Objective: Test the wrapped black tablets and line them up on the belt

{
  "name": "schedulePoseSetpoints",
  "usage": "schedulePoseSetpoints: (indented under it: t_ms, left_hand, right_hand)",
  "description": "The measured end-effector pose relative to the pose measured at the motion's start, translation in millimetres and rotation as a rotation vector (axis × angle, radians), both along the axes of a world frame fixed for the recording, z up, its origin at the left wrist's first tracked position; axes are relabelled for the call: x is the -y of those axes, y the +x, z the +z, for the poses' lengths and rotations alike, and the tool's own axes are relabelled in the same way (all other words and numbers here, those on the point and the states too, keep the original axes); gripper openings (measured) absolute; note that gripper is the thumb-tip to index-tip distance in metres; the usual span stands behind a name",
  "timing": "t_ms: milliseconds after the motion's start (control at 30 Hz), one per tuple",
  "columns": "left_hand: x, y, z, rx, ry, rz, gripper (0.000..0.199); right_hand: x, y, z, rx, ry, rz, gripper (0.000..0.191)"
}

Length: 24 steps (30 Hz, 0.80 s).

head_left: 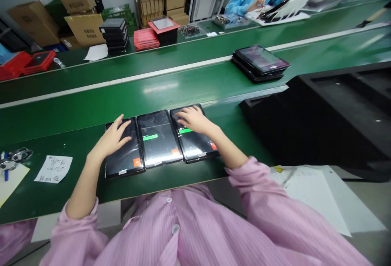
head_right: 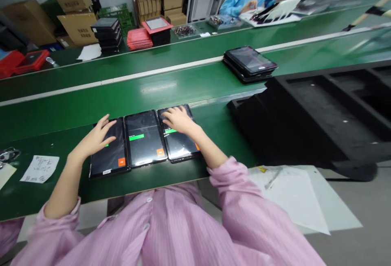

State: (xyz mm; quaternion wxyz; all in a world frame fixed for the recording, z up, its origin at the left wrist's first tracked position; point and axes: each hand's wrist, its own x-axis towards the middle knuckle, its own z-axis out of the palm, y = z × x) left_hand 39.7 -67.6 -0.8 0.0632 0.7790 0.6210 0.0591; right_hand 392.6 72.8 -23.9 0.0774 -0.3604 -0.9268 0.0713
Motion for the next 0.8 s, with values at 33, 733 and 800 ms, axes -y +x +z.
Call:
schedulePoseSetpoints:
  t_ms: [33,733,800]
  left_hand:
    - [-13.2,-0.1,-4.7,-0.025,-0.002,-0.013,0.068]
    - [-1.4,-5.9,-15.7,-0.096,0.011,-0.131,0.063]
    - [7.5,-8.6,-10.4,-0.109,0.035,-0.081,0.049]
  right_hand:
    - [-6.3,-15.9,-1.2,-0.007,-0.029,0.062,0.042]
    - [-32.1,3.6,-7.0,0.006,0.048,0.059,0.054]
    - [-39.4,26.6,-7.3,0.044,0.038,0.031,0.054]
